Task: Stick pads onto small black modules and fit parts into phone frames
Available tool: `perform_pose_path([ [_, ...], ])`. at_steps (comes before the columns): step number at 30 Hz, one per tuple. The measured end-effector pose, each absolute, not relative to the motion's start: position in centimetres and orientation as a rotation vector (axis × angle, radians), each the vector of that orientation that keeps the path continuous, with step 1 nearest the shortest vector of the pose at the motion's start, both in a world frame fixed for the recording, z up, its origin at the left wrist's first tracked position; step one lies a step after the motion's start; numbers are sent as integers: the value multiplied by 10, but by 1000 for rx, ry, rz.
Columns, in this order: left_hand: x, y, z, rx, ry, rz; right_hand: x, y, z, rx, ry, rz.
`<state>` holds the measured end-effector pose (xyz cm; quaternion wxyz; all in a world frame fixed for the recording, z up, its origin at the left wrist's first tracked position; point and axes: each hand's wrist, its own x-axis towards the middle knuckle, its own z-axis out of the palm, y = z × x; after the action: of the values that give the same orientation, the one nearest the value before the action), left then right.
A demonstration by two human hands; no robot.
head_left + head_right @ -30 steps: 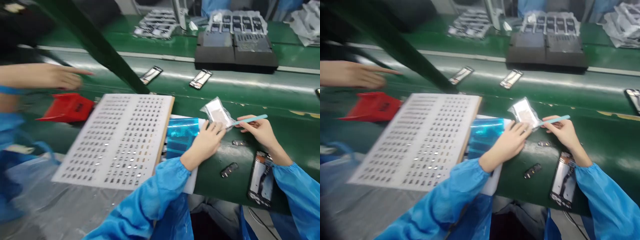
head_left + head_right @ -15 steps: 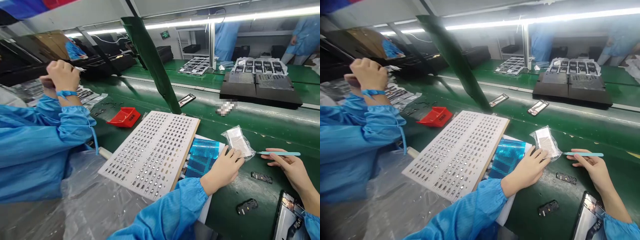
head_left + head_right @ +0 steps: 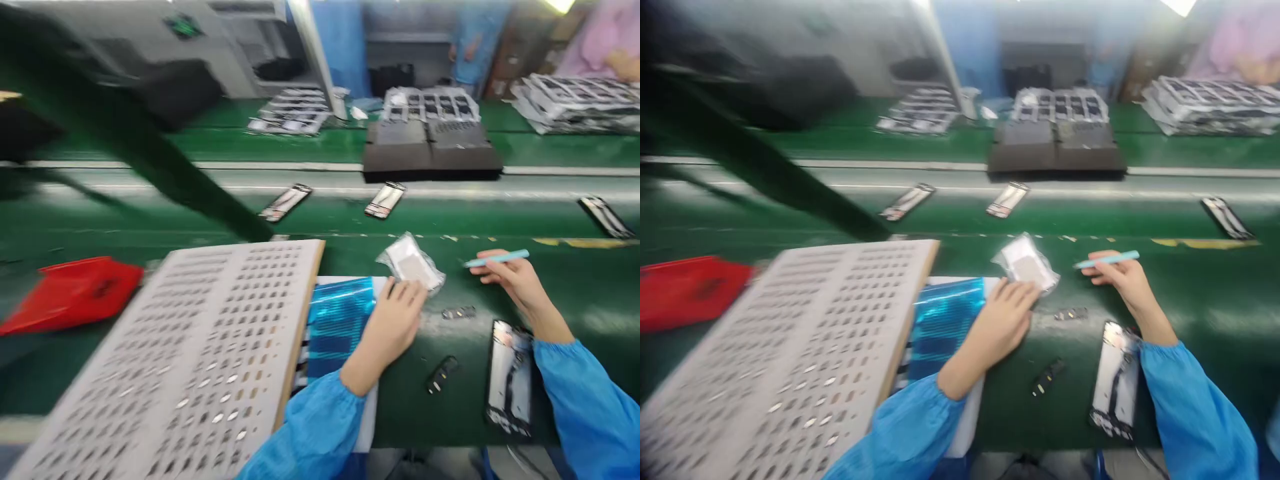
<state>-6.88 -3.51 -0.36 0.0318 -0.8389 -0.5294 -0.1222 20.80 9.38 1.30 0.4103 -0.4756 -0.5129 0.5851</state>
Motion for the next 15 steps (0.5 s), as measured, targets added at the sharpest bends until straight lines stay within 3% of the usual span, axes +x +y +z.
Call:
perform_pose_path([
  [4,-79,-31,-11,-2601,-1603,-508,235,64,31,-1175,-1147,1315],
  [11,-86,-30,-9,-2627,-1490,-525,262,-37,15,-1520,-1113,903],
  [15,-79,-30,-6,-2635,-1588,-584,264,-56,25,-1498,-1122,862],
])
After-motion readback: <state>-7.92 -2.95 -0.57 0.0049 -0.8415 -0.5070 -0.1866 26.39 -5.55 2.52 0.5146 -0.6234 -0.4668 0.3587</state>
